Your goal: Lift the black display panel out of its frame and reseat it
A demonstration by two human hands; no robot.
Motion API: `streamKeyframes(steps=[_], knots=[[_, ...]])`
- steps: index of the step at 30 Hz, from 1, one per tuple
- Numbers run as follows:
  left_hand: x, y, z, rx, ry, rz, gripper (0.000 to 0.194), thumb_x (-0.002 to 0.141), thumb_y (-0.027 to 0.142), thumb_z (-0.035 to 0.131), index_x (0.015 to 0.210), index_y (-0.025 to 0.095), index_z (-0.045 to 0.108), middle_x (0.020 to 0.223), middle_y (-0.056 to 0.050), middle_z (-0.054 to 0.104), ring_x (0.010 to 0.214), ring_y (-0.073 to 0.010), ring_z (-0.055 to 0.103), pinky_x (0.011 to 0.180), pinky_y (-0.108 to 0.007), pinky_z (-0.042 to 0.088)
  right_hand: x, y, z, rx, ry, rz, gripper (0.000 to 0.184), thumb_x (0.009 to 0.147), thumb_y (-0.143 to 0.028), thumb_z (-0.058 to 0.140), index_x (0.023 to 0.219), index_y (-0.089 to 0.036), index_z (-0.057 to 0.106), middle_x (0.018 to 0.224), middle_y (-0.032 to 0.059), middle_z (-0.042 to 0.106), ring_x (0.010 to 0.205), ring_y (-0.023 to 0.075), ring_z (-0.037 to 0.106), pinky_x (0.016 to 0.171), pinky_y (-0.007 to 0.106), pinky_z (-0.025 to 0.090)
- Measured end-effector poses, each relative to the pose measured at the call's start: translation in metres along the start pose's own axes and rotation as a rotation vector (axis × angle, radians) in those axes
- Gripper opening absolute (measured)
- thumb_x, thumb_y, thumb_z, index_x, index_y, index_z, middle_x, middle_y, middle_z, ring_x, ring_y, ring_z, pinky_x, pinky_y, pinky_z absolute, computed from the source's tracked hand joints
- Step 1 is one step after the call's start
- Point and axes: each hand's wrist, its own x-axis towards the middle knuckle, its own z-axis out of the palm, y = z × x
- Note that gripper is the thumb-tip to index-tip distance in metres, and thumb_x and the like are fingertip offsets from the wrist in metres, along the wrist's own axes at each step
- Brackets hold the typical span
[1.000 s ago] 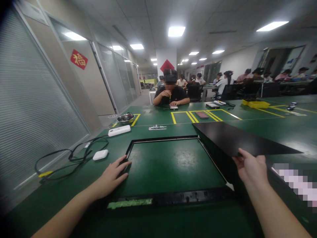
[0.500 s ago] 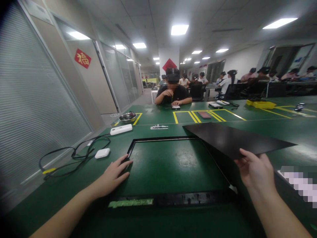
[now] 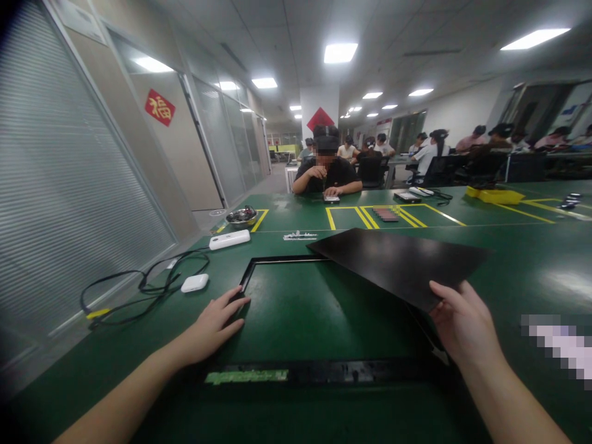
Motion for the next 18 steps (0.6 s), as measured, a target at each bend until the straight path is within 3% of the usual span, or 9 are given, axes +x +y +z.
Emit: streamKeyframes(steps=[3,8,11,13,18], knots=[[0.0,0.0,-0.001,-0.007,0.001,0.006,0.055,0.095,0.045,0.042,0.146,0.027,0.05,0.166,-0.011,0.03,0.149,-0.0337,0.03,0.119,-0.063,0.023,-0.003,-0.001,0.001,-0.012,-0.014,0.011,0.04,0.045,-0.011,0.081,0.075,-0.02,0.055,0.081,-0.0027,0.066,0.058,0.0098,0.063,0.049,0.016,0.055],[-0.001,0.003,-0.005,-0.018,-0.02,0.0,0.054,0.096,0.044,0.043,0.146,0.026,0.05,0.166,-0.011,0.029,0.15,-0.0332,0.03,0.119,-0.062,0.022,-0.003,-0.001,0.0,-0.053,-0.03,-0.005,0.038,0.045,-0.013,0.08,0.076,-0.02,0.059,0.078,-0.0015,0.066,0.056,0.0101,0.061,0.042,0.014,0.047],[-0.001,0.005,-0.006,-0.024,-0.027,-0.009,0.054,0.095,0.041,0.044,0.146,0.024,0.051,0.165,-0.013,0.029,0.149,-0.0345,0.031,0.118,-0.064,0.022,-0.007,-0.005,0.0,-0.078,-0.106,-0.05,0.048,0.047,-0.017,0.08,0.093,-0.024,0.068,0.094,0.002,0.073,0.08,0.019,0.069,0.066,0.025,0.058],[-0.001,0.007,-0.006,-0.046,-0.017,-0.014,0.054,0.094,0.04,0.045,0.144,0.023,0.052,0.165,-0.014,0.031,0.149,-0.0354,0.031,0.118,-0.064,0.02,-0.01,-0.01,0.0,-0.106,-0.118,-0.041,0.055,0.05,-0.019,0.079,0.103,-0.029,0.07,0.108,0.0018,0.074,0.096,0.0248,0.07,0.081,0.034,0.059],[0.003,0.008,-0.01,-0.371,0.148,-0.096,0.052,0.095,0.046,0.041,0.136,0.02,0.059,0.153,-0.015,0.049,0.143,-0.0336,0.041,0.12,-0.057,0.023,-0.015,-0.024,-0.008,-0.192,-0.032,0.1,0.05,0.059,-0.028,0.069,0.108,-0.035,0.072,0.12,0.0009,0.073,0.102,0.0315,0.07,0.09,0.048,0.059]])
